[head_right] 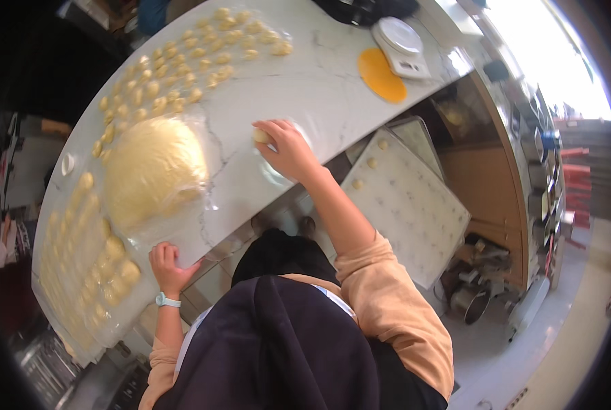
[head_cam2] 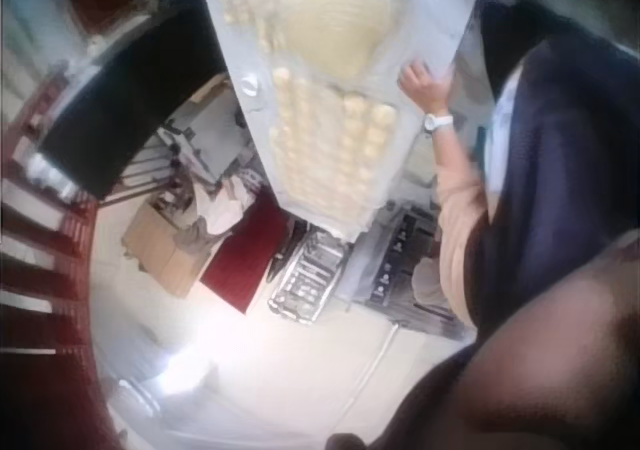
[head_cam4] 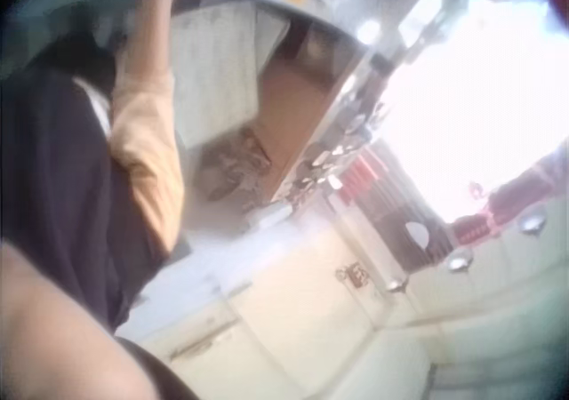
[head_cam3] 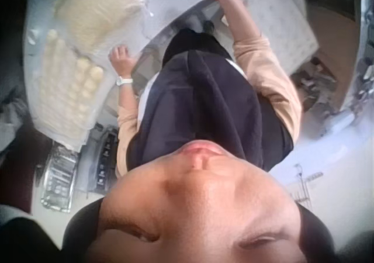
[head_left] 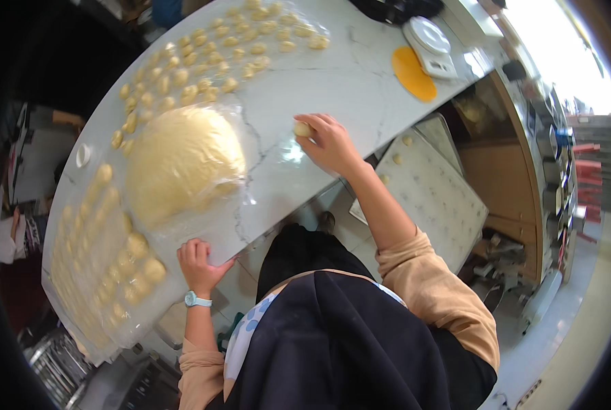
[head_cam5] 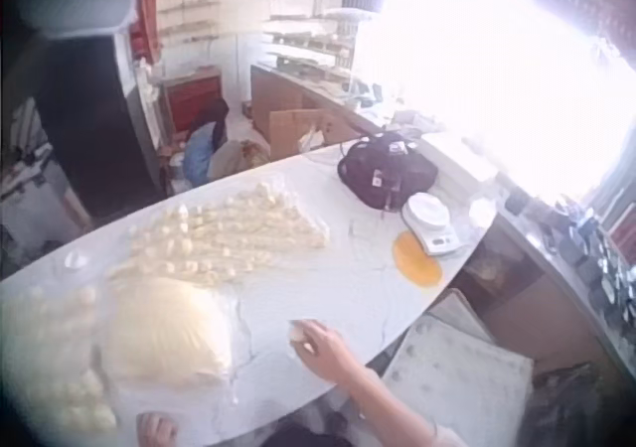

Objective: The person rolls small dough pieces into balls on the countertop by hand and arranges them onto a baking tray.

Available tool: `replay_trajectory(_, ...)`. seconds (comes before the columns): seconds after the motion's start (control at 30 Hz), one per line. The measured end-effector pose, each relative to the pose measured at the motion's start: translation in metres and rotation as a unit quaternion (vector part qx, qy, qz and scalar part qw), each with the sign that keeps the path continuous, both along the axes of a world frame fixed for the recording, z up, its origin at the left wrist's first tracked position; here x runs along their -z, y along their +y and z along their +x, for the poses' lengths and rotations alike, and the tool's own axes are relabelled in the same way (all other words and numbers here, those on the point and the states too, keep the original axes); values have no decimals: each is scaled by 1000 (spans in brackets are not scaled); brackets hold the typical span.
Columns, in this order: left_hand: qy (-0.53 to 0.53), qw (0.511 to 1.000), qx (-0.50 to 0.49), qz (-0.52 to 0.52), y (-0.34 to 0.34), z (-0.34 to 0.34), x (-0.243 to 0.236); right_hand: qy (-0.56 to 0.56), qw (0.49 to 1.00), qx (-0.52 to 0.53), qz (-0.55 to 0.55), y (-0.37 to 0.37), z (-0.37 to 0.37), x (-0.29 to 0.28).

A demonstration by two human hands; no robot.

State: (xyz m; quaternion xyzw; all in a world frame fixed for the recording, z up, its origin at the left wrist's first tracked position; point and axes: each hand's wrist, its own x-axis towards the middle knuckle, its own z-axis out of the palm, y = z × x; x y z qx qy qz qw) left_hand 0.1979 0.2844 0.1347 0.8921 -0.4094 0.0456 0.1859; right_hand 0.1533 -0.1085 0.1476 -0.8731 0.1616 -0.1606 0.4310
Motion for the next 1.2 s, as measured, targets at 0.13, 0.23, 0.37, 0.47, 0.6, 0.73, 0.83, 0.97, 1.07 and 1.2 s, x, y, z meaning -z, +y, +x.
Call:
replay_trajectory(0.13, -7, 999, -15, 33, 11, -6, 7, -112, 964, 62, 231, -37, -77, 5)
replay_trajectory(0.23, -37, 998, -24, 48, 18, -8, 13, -26, 926, 165, 337, -71, -188, 46)
replay_trajectory(0.37, -54, 997, -13, 59, 5, -3, 12, 182, 904, 306, 236, -58, -327, 176)
replay_trajectory(0.47, -52, 996, -5, 74, 11, -4, 11, 236, 899, 321, 181, -27, -333, 208)
replay_trajectory(0.6, -50, 996, -5, 80, 7, 0, 11, 247, 918, 298, 81, -9, -330, 236)
replay_trajectory(0.73, -49, 997, -9, 61, 14, -2, 14, 211, 918, 333, 38, -18, -320, 212)
replay_trajectory(0.83, -54, 995, -40, 70, 24, -4, 15, 107, 909, 391, 95, -59, -268, 157)
replay_trajectory(0.97, -55, 997, -44, 39, 8, -5, 9, -138, 973, 177, -54, -70, -105, 22)
replay_trajectory(1.07, -33, 998, -25, 48, 6, -4, 4, -22, 975, 20, -221, -54, 9, 22)
replay_trajectory(1.2, -23, 999, -33, -6, 1, -3, -1, -54, 935, 230, -263, -92, 135, 46)
